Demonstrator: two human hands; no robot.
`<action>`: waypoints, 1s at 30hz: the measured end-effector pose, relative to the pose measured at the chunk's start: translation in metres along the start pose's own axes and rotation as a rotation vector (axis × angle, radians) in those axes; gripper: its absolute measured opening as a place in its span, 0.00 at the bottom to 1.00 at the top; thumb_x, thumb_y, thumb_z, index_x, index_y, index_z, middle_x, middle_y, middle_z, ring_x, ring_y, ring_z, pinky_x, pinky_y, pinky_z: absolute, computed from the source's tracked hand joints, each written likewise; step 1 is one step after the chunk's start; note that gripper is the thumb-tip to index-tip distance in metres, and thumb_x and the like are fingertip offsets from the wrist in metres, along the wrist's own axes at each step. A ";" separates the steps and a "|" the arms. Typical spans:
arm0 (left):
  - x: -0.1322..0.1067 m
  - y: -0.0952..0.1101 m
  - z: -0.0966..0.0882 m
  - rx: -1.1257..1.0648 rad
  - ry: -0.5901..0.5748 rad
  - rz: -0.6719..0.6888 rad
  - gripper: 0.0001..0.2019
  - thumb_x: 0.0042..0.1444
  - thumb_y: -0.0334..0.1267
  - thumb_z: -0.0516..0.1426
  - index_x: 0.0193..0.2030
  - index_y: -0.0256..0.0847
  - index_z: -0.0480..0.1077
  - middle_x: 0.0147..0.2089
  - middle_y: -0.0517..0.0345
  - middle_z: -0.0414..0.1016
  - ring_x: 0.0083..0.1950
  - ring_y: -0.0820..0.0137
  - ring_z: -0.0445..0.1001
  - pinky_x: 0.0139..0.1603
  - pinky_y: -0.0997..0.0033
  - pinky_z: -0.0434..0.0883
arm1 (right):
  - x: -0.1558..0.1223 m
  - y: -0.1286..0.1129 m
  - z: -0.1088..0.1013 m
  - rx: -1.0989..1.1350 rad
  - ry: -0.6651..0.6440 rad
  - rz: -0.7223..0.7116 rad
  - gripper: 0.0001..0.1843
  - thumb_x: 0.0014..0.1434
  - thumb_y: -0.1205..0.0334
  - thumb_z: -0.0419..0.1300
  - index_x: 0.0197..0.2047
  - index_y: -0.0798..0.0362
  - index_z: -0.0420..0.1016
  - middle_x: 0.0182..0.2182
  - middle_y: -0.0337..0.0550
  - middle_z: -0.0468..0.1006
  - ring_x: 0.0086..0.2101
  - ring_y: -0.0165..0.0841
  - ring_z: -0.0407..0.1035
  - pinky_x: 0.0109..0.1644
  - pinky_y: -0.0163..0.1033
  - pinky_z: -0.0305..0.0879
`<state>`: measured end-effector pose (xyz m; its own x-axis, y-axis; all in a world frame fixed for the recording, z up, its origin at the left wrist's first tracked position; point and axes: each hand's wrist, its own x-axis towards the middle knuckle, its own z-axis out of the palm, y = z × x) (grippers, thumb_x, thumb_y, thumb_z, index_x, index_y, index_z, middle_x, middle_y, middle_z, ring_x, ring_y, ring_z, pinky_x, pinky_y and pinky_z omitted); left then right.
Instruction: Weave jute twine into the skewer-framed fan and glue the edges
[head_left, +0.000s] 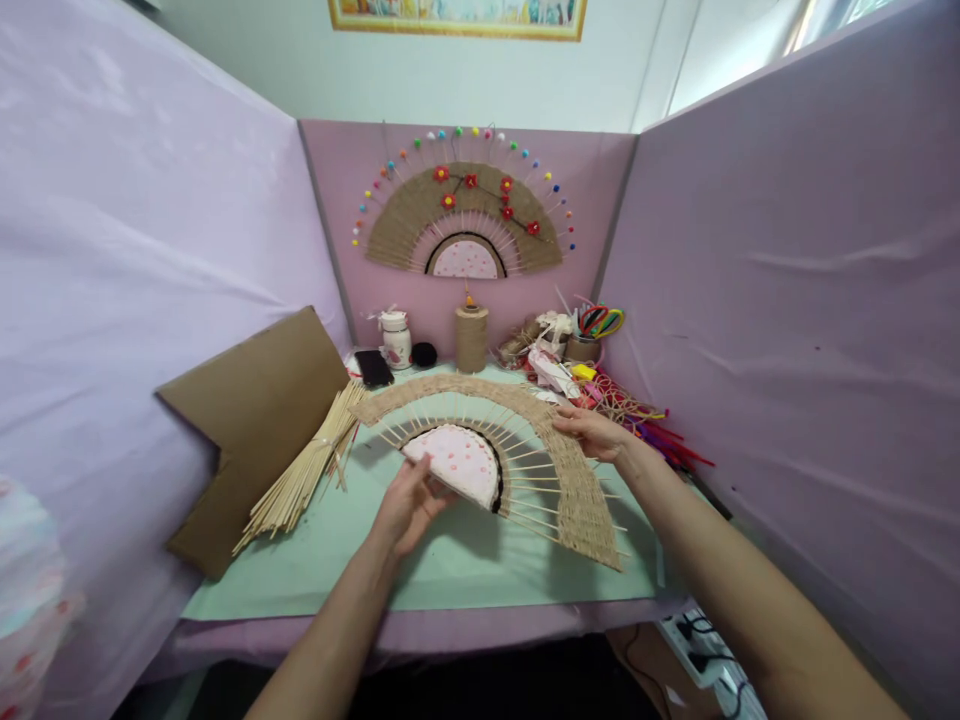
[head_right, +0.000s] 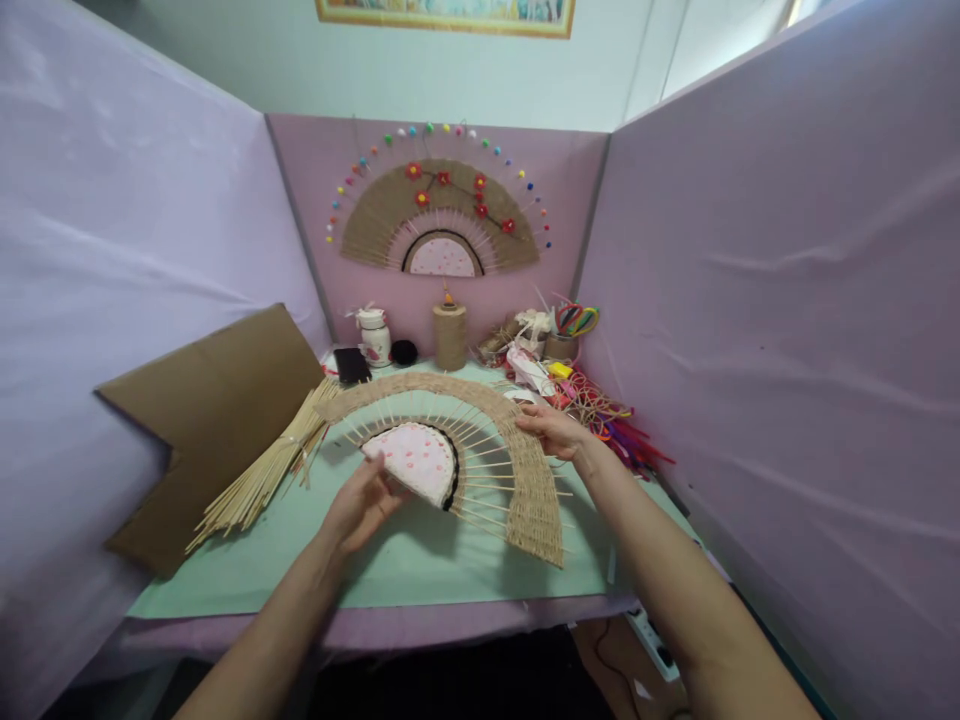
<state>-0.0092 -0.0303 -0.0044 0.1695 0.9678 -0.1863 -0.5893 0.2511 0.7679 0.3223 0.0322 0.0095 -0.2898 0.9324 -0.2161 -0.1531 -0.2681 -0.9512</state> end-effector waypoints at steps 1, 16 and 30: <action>0.002 -0.004 0.002 -0.025 0.033 -0.060 0.15 0.61 0.33 0.57 0.54 0.39 0.68 0.50 0.46 0.77 0.44 0.64 0.79 0.46 0.60 0.78 | 0.003 0.003 0.000 -0.023 -0.007 0.027 0.13 0.53 0.67 0.66 0.44 0.53 0.75 0.34 0.43 0.83 0.32 0.31 0.78 0.39 0.37 0.75; -0.028 -0.038 0.037 -0.132 0.429 -0.125 0.21 0.56 0.21 0.57 0.55 0.42 0.69 0.51 0.49 0.79 0.48 0.65 0.80 0.53 0.56 0.77 | -0.044 -0.018 0.017 -0.542 0.521 -0.450 0.25 0.58 0.47 0.63 0.55 0.49 0.69 0.54 0.51 0.75 0.54 0.41 0.71 0.59 0.50 0.68; -0.020 -0.049 0.026 -0.130 0.464 -0.293 0.24 0.65 0.33 0.53 0.67 0.39 0.60 0.56 0.43 0.77 0.54 0.58 0.78 0.58 0.53 0.75 | -0.049 0.036 0.105 -0.711 0.002 -0.260 0.17 0.61 0.59 0.61 0.54 0.47 0.74 0.51 0.46 0.78 0.52 0.42 0.72 0.57 0.49 0.67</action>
<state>0.0372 -0.0627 -0.0224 -0.0068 0.7573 -0.6530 -0.6676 0.4828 0.5668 0.2314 -0.0484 0.0086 -0.3260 0.9447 0.0351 0.4299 0.1812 -0.8845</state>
